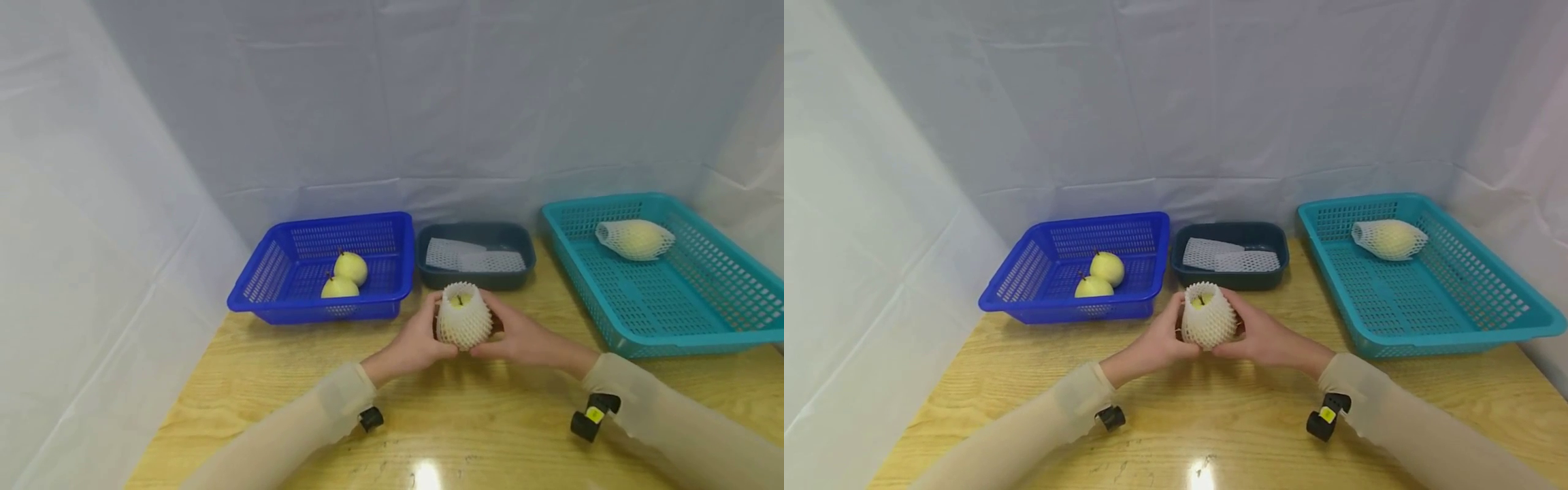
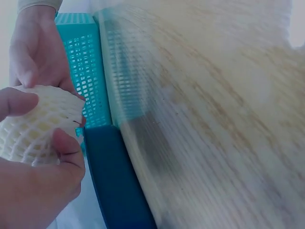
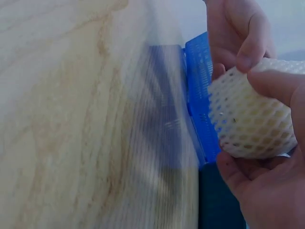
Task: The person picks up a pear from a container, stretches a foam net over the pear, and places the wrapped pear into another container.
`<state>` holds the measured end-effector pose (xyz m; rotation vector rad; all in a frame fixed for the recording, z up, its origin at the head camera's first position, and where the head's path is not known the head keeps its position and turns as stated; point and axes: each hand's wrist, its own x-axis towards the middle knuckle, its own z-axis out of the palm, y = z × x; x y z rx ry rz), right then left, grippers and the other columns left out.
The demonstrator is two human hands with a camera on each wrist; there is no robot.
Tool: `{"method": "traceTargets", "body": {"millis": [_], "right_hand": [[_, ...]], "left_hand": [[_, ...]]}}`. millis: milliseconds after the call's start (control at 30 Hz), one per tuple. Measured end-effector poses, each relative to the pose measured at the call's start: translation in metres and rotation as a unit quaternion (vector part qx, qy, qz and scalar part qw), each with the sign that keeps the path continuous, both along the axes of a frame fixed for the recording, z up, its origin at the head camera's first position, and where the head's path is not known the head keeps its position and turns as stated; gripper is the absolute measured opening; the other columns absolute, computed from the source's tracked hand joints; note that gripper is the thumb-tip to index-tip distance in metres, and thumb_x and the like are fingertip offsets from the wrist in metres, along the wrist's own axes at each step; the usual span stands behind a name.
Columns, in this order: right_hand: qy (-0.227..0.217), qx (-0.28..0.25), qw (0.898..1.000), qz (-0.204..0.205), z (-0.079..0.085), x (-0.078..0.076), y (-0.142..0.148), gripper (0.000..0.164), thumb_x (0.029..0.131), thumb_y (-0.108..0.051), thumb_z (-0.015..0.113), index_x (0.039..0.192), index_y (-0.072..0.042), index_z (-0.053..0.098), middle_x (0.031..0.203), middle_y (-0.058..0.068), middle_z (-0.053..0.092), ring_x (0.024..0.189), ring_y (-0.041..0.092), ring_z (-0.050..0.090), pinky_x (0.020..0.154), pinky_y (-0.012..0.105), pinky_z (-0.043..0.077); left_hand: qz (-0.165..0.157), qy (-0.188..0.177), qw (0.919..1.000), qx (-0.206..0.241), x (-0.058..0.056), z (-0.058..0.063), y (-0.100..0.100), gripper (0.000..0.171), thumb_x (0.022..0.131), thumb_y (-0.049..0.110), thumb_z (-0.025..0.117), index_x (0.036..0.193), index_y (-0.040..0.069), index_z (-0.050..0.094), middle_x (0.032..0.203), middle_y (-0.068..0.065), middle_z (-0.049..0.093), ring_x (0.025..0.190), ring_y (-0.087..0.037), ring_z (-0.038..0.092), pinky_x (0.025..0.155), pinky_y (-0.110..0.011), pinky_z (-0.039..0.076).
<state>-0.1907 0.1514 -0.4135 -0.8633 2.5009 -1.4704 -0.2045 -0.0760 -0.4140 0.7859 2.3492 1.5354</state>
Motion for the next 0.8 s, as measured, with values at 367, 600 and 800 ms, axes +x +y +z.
{"method": "traceTargets", "body": {"millis": [367, 600, 800], "right_hand": [[0.012, -0.039, 0.999, -0.021, 0.001, -0.001, -0.002, 0.093, 0.086, -0.018, 0.081, 0.159, -0.015, 0.024, 0.153, 0.013, 0.04, 0.132, 0.032, 0.05, 0.103, 0.045, 0.048], [0.013, -0.051, 0.998, -0.023, 0.004, 0.001, -0.004, 0.089, 0.088, -0.017, 0.078, 0.159, -0.012, 0.024, 0.156, 0.014, 0.037, 0.136, 0.034, 0.048, 0.106, 0.043, 0.047], [0.022, -0.054, 0.998, -0.008, 0.002, 0.003, -0.002, 0.081, 0.093, -0.012, 0.072, 0.159, -0.012, 0.025, 0.155, 0.018, 0.038, 0.133, 0.039, 0.051, 0.102, 0.04, 0.051]], "left_hand": [[0.009, 0.067, 0.9976, 0.009, 0.01, 0.007, 0.002, 0.093, 0.083, 0.021, 0.082, 0.156, 0.018, 0.024, 0.15, -0.006, 0.037, 0.125, -0.019, 0.049, 0.1, -0.034, 0.049], [0.073, 0.063, 0.9953, 0.005, 0.016, 0.006, 0.01, 0.093, 0.084, 0.046, 0.08, 0.155, 0.02, 0.026, 0.145, -0.005, 0.044, 0.122, -0.019, 0.055, 0.1, -0.036, 0.05], [0.083, 0.055, 0.9941, 0.042, 0.015, 0.005, 0.009, 0.084, 0.083, 0.033, 0.083, 0.149, 0.018, 0.033, 0.137, -0.006, 0.053, 0.115, -0.02, 0.059, 0.094, -0.034, 0.053]]}}
